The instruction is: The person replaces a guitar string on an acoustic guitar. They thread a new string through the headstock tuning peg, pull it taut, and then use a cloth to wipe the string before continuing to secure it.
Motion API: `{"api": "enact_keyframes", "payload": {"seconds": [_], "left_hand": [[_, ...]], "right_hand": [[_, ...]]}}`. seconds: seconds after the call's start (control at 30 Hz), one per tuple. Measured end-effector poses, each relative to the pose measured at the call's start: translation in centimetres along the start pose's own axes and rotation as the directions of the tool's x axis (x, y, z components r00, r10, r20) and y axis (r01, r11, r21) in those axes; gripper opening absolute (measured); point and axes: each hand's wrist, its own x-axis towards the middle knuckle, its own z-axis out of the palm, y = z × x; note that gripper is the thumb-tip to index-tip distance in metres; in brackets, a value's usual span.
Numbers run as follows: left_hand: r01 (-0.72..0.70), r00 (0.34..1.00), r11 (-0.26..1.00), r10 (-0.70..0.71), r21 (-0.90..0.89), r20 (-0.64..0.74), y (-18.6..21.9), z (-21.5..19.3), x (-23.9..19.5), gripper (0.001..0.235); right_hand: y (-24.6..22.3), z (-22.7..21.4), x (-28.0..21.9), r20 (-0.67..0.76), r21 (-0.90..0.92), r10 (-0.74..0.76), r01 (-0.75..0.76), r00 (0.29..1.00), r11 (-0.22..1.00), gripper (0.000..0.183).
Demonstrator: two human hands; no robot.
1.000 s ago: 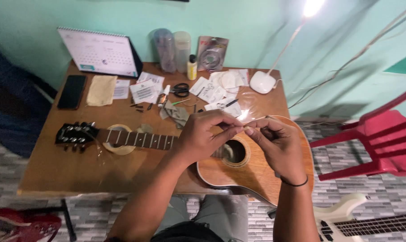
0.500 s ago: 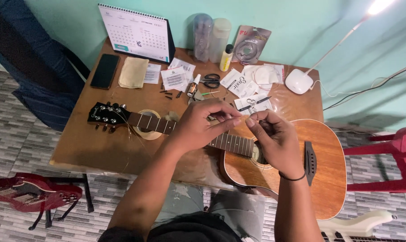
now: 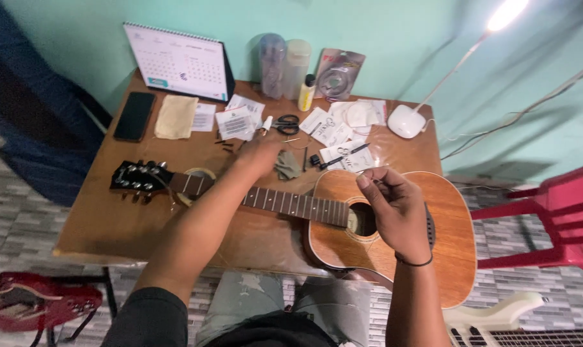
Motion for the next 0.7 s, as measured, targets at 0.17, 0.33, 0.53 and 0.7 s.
{"api": "enact_keyframes", "payload": {"seconds": [0.17, 0.33, 0.53, 0.7], "left_hand": [[0.085, 0.994, 0.992, -0.078, 0.096, -0.07, -1.6, 3.8, 2.4, 0.028], [0.041, 0.999, 0.957, -0.038, 0.287, -0.018, -2.4, 3.1, 1.9, 0.022], [0.121, 0.993, 0.986, -0.12, -0.11, 0.017, 2.2, -3.9, -1.5, 0.019], [0.06, 0.976, 0.633, -0.198, -0.772, -0.087, 5.8, -6.5, -4.9, 0.032]], "right_hand": [[0.6, -1.4, -0.7, -0.025, 0.026, 0.025, -0.025, 0.999, 0.999, 0.009], [1.0, -2.1, -1.2, -0.034, 0.149, 0.007, -0.002, 0.999, 0.989, 0.008], [1.1, -2.3, -1.3, -0.038, 0.212, -0.034, 0.041, 0.999, 0.976, 0.008], [1.3, -2.4, -1.3, -0.063, 0.217, -0.042, 0.055, 0.997, 0.975, 0.01]]}}
